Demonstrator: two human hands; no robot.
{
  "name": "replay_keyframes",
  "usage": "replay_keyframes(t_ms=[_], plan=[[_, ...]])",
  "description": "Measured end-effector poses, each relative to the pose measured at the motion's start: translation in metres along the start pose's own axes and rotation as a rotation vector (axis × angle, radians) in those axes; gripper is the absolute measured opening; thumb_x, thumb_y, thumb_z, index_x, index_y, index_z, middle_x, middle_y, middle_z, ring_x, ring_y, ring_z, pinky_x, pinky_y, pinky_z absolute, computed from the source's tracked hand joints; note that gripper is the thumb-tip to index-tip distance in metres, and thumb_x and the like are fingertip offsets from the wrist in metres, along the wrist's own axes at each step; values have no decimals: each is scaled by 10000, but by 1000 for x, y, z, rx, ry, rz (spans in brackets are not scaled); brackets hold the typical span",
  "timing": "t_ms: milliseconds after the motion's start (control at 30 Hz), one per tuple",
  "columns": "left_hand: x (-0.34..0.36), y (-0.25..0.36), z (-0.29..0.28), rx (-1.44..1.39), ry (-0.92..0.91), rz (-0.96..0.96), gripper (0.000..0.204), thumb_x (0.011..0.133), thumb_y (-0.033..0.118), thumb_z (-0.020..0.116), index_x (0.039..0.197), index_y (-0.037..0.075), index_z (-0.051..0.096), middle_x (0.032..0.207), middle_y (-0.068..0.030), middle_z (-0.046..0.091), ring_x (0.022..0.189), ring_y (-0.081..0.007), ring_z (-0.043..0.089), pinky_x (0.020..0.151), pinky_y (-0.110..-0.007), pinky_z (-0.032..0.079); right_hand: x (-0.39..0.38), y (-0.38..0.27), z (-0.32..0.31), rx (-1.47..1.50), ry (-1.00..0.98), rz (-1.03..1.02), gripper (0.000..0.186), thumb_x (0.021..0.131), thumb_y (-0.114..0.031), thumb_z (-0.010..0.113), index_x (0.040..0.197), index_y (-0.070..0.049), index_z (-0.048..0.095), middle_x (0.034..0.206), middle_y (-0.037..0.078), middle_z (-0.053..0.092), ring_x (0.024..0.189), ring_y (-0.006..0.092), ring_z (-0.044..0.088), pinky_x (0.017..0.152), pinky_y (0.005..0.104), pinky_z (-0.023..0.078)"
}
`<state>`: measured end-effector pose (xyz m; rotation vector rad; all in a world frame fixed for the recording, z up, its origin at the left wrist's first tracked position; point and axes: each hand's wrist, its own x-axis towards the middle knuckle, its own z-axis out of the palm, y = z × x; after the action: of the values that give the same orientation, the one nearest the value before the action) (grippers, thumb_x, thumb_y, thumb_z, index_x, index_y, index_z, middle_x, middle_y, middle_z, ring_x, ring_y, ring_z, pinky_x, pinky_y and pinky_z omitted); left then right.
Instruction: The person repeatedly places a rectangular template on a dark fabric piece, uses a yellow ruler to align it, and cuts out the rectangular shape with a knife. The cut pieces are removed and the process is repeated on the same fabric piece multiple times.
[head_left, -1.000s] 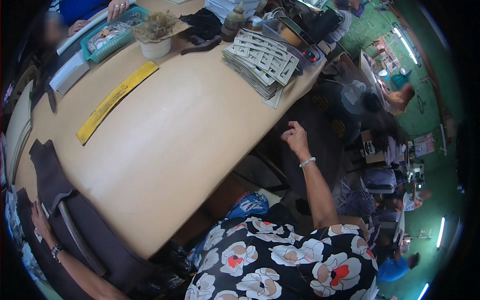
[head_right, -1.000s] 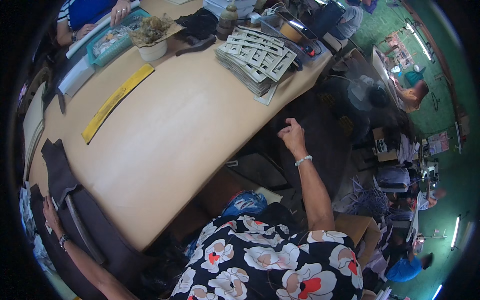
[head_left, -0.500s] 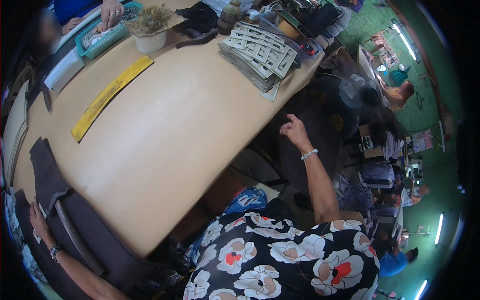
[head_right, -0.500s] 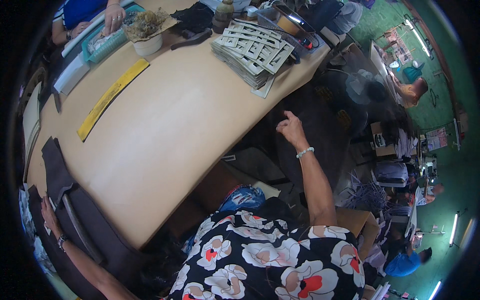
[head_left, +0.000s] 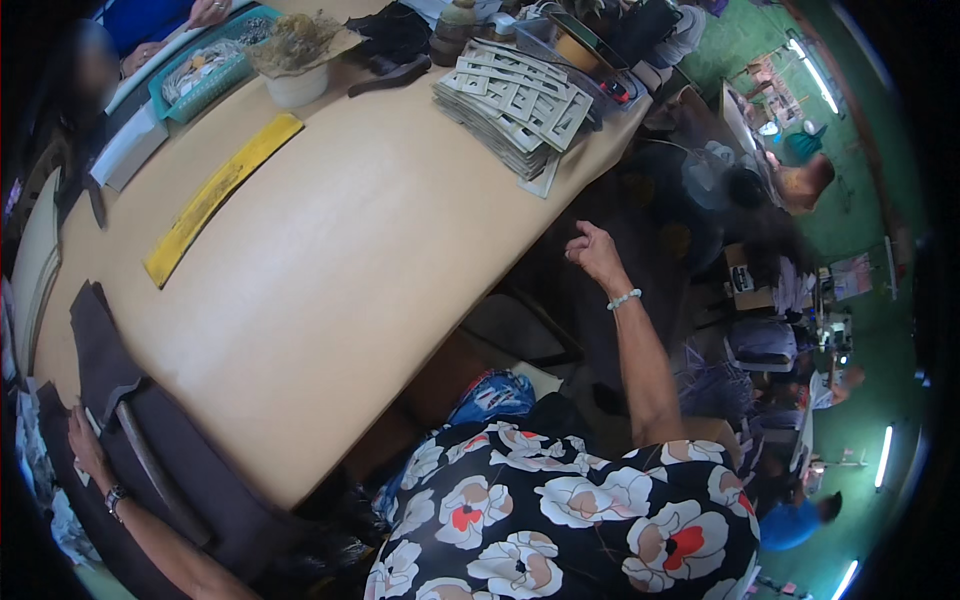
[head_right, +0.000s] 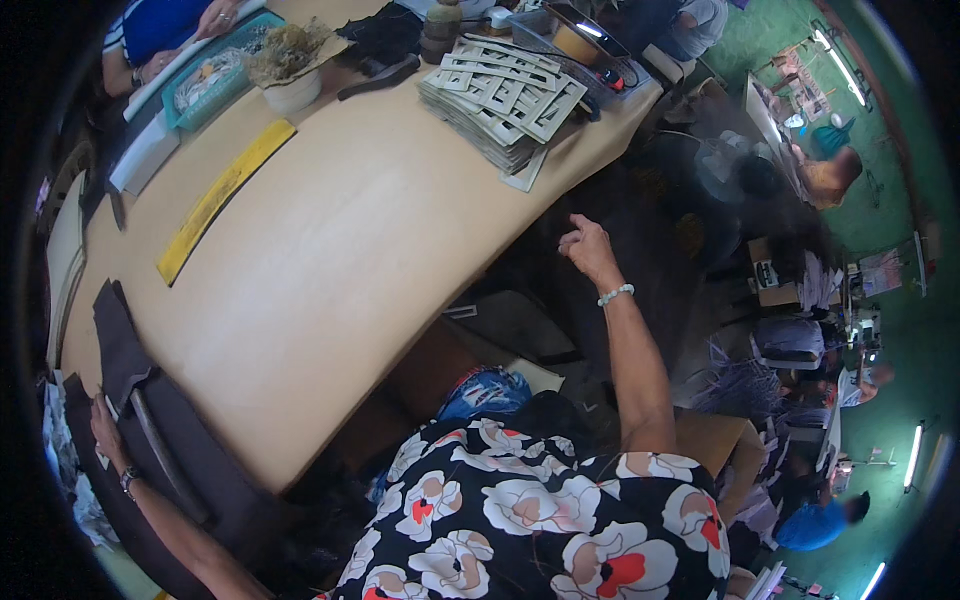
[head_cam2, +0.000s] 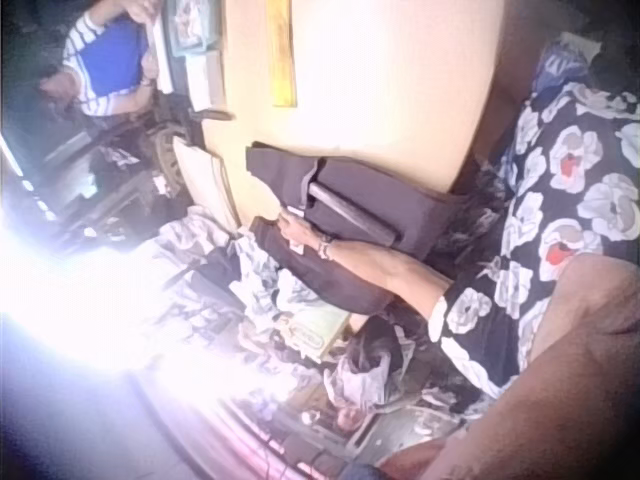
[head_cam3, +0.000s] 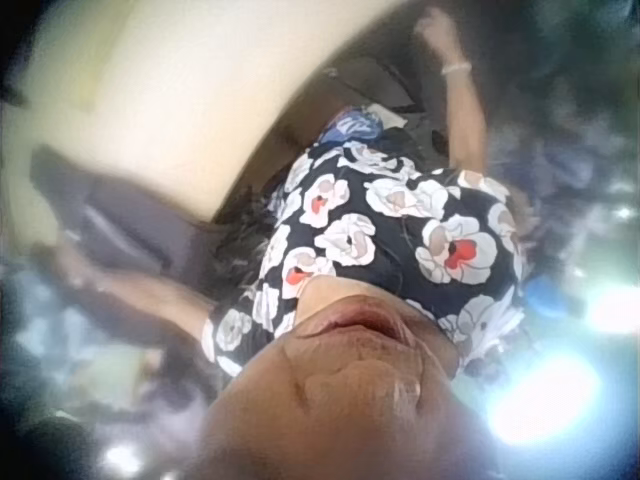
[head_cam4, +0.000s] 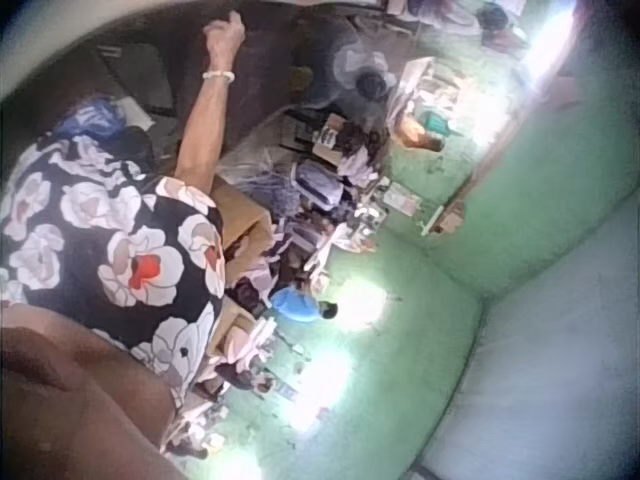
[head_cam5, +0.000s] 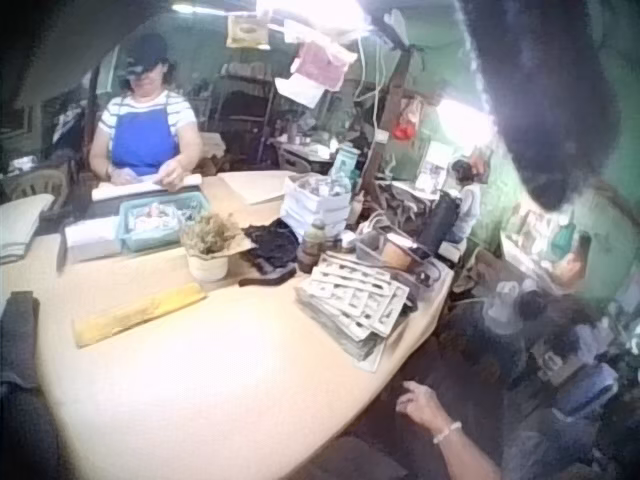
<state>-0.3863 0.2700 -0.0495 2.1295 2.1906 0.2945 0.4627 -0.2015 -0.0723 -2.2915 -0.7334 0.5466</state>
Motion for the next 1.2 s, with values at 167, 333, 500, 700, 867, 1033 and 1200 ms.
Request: replay_keyframes(t_ms=[167, 333, 500, 700, 867, 1033, 1200], plan=[[-39, 130, -32, 730, -78, 107, 582, 974, 431, 403, 1450, 108, 313, 1463, -126, 377, 1328, -346, 348, 1062, -435, 318, -2, 14, -8, 109, 4, 58, 633, 667, 30, 660, 1257, 143, 462, 739, 106, 673, 672, 137, 634, 619, 264, 506], [-114, 249, -101, 289, 590, 592, 449, 956, 275, 529, 1345, 58, 469, 1394, -151, 467, 1284, -353, 425, 1040, -434, 362, 12, 5, -3, 295, -116, 34, 603, 705, 35, 663, 1262, 131, 451, 766, 107, 676, 661, 124, 625, 595, 248, 501], [-312, 470, -70, -777, -220, 715, 296, 856, 35, 547, 1135, -2, 639, 1117, -180, 651, 1073, -310, 598, 951, -389, 448, 7, 10, -23, 510, -152, 92, 608, 744, 29, 655, 1306, 84, 430, 849, 121, 683, 691, 122, 627, 606, 240, 511], [-401, 668, 102, -1106, -1485, 305, 425, 937, 337, 557, 1179, -10, 601, 1146, -130, 627, 1083, -260, 579, 949, -381, 439, 11, 11, -35, 655, -222, 19, 565, 770, 21, 622, 1303, 65, 444, 862, 110, 679, 729, 118, 622, 636, 233, 514], [-412, 716, 213, -1695, -1605, -618, 493, 892, 372, 620, 1248, 44, 523, 1203, -106, 587, 1128, -257, 550, 968, -423, 427, 4, 19, -26, 531, -201, -70, 539, 764, 28, 614, 1281, 73, 466, 857, 93, 673, 768, 103, 615, 699, 229, 495], [-405, 690, 273, -1845, -1201, -607, 439, 868, 310, 661, 1204, 57, 532, 1195, -98, 587, 1084, -253, 568, 905, -428, 473, -6, 39, -13, 468, -167, -58, 483, 746, 48, 578, 1223, 68, 506, 827, 58, 621, 732, 93, 572, 683, 228, 475], [-427, 706, 211, -1551, -1202, -324, 414, 814, 286, 732, 1072, -7, 596, 985, -98, 646, 836, -187, 629, 689, -324, 518, -23, 50, -7, 469, 41, -14, 410, 789, 36, 583, 1198, 33, 545, 886, 70, 622, 768, 105, 583, 709, 248, 494]])
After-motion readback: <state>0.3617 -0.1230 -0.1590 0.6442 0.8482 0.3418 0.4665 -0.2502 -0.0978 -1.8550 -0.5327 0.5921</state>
